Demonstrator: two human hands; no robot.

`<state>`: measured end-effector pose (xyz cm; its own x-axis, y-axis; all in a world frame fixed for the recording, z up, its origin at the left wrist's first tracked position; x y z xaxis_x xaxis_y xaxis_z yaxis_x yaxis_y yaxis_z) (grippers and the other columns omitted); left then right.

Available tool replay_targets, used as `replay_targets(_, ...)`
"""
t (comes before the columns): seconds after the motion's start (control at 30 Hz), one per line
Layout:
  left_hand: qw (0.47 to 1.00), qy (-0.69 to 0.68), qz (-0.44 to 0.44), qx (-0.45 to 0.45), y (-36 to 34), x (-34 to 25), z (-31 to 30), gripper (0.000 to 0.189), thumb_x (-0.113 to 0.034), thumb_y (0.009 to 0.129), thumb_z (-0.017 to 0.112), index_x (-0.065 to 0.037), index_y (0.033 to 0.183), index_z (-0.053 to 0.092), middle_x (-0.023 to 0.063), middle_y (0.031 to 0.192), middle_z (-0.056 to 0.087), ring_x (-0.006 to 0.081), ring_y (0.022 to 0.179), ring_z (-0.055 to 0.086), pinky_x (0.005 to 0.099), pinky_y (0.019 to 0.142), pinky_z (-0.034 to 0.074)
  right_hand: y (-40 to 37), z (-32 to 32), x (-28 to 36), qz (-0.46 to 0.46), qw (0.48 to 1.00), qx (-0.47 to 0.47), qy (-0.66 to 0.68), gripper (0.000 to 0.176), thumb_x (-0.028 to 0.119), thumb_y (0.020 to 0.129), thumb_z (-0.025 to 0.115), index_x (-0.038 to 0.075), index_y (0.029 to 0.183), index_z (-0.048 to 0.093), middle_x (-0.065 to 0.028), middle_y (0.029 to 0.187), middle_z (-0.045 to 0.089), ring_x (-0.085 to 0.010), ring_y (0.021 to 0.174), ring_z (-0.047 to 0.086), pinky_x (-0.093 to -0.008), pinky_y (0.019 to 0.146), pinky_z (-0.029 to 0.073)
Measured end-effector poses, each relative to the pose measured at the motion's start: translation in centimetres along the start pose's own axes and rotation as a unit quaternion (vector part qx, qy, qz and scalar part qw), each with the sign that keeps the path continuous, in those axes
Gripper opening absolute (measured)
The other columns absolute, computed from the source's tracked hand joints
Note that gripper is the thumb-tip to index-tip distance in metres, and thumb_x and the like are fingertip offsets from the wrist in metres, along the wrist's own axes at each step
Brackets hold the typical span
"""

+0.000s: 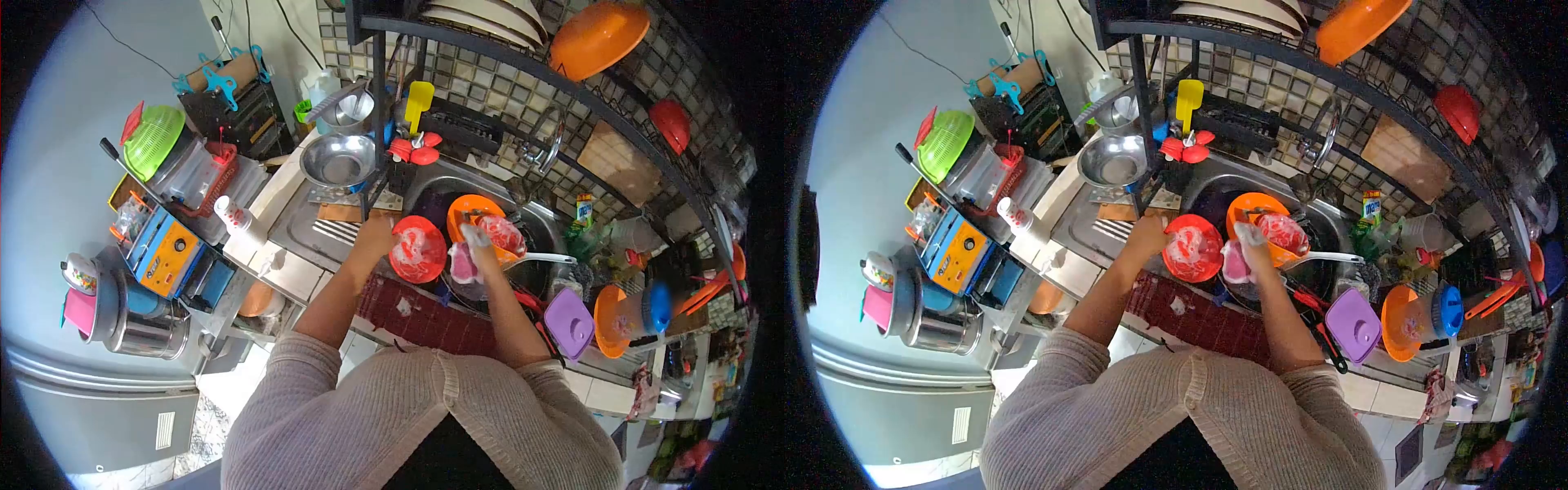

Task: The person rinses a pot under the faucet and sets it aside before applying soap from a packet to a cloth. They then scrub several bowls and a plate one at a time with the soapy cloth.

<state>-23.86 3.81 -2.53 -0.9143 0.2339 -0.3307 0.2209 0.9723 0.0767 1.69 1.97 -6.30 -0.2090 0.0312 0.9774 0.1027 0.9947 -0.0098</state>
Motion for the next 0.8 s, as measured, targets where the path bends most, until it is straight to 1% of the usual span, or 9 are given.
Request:
replay_targets(0.03, 1.000, 0.001, -0.002, -0.001, -0.1, -0.2, -0.6, 0.036, -0.031, 0.074, 0.071, -0.001, 0.093, 0.064, 0.0210, 0.087, 0.065, 0.0347, 0.084, 0.065, 0.0428, 0.073, 0.052, -0.4, 0.2, 2.2, -0.001, 1.000, 0.002, 0.001, 0.041, 0.026, 0.086, 0.059, 0.005, 0.120, 0.054, -0.0150, 0.108, 0.061, -0.0255, 0.100, 0.059, -0.0368, 0.081, 0.048)
replay_targets(0.1, 0.988, -0.119, -0.052, 0.080, -0.9, -0.6, -1.1, 0.031, -0.027, 0.076, 0.066, 0.000, 0.091, 0.063, 0.0202, 0.081, 0.065, 0.0336, 0.080, 0.065, 0.0415, 0.072, 0.053, -3.1, 3.1, 4.9, 0.197, 0.920, 0.088, 0.326, 0.061, 0.020, 0.082, 0.062, 0.009, 0.135, 0.035, -0.0149, 0.110, 0.059, -0.0277, 0.097, 0.059, -0.0419, 0.076, 0.050)
replay_targets(0.17, 0.972, -0.216, -0.044, 0.085, -1.7, -1.8, -3.2, 0.030, -0.024, 0.078, 0.064, 0.001, 0.093, 0.062, 0.0178, 0.080, 0.064, 0.0276, 0.073, 0.065, 0.0376, 0.063, 0.053, -3.4, 3.5, 6.3, 0.198, 0.924, 0.112, 0.308, 0.076, 0.006, 0.075, 0.063, 0.012, 0.138, 0.022, -0.0152, 0.110, 0.057, -0.0297, 0.093, 0.059, -0.0425, 0.071, 0.051)
replay_targets(0.3, 0.880, -0.474, -0.017, 0.030, -1.9, -3.5, -4.0, 0.022, -0.019, 0.079, 0.063, -0.002, 0.093, 0.063, 0.0120, 0.073, 0.063, 0.0173, 0.069, 0.062, 0.0328, 0.061, 0.052, -3.6, 1.5, 13.7, -0.094, 0.990, -0.032, 0.101, 0.064, -0.007, 0.068, 0.056, 0.008, 0.128, 0.037, -0.0132, 0.107, 0.057, -0.0257, 0.084, 0.060, -0.0354, 0.069, 0.051)
replay_targets(0.4, 0.831, -0.552, -0.026, 0.068, -1.2, -3.6, -0.6, 0.026, -0.014, 0.079, 0.065, -0.002, 0.102, 0.062, 0.0058, 0.082, 0.065, 0.0136, 0.073, 0.060, 0.0299, 0.065, 0.051, -7.6, 4.0, 19.5, -0.393, 0.889, -0.057, -0.228, 0.017, 0.004, 0.074, 0.058, 0.005, 0.091, 0.062, -0.0156, 0.094, 0.061, -0.0294, 0.087, 0.059, -0.0391, 0.082, 0.047)
replay_targets(0.5, 0.642, -0.766, 0.037, 0.018, -1.6, -6.9, -1.9, 0.046, -0.008, 0.074, 0.069, -0.003, 0.117, 0.053, 0.0058, 0.107, 0.061, 0.0169, 0.094, 0.059, 0.0328, 0.078, 0.051, -8.2, 6.2, 16.7, -0.385, 0.872, -0.053, -0.297, 0.016, 0.011, 0.076, 0.060, 0.007, 0.091, 0.064, -0.0155, 0.100, 0.061, -0.0338, 0.097, 0.057, -0.0437, 0.088, 0.045)
replay_targets(0.63, 0.575, -0.808, -0.057, 0.115, -3.1, -7.7, 1.9, 0.043, 0.001, 0.074, 0.062, -0.003, 0.115, 0.053, 0.0113, 0.108, 0.060, 0.0235, 0.097, 0.061, 0.0401, 0.082, 0.053, -7.7, 6.5, 17.1, -0.446, 0.831, 0.001, -0.331, 0.023, 0.015, 0.074, 0.063, 0.008, 0.096, 0.065, -0.0135, 0.105, 0.061, -0.0322, 0.105, 0.055, -0.0434, 0.095, 0.042)
replay_targets(0.7, 0.547, -0.813, -0.090, 0.175, -4.0, -8.1, 3.5, 0.040, 0.007, 0.073, 0.057, -0.003, 0.111, 0.054, 0.0142, 0.104, 0.061, 0.0255, 0.096, 0.062, 0.0414, 0.082, 0.054, -7.5, 8.5, 16.9, -0.499, 0.747, 0.124, -0.422, 0.029, 0.018, 0.073, 0.064, 0.011, 0.101, 0.065, -0.0110, 0.111, 0.060, -0.0298, 0.114, 0.051, -0.0436, 0.102, 0.037)
replay_targets(0.8, 0.481, -0.841, -0.113, 0.221, -4.6, -9.4, 2.6, 0.031, 0.003, 0.076, 0.050, 0.001, 0.106, 0.055, 0.0127, 0.101, 0.062, 0.0234, 0.090, 0.063, 0.0395, 0.080, 0.053, -6.0, 7.2, 18.3, -0.494, 0.708, 0.100, -0.494, 0.027, 0.023, 0.076, 0.061, 0.011, 0.099, 0.065, -0.0095, 0.111, 0.060, -0.0273, 0.118, 0.047, -0.0438, 0.096, 0.039)
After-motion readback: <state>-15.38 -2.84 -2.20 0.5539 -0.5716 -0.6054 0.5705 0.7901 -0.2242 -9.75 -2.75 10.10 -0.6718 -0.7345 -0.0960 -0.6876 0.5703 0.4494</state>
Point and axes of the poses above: each hand's wrist, its own y-axis towards the middle knuckle, its own z-axis out of the palm, x = y × z, the point moved 10 cm from there along y, towards the middle knuckle
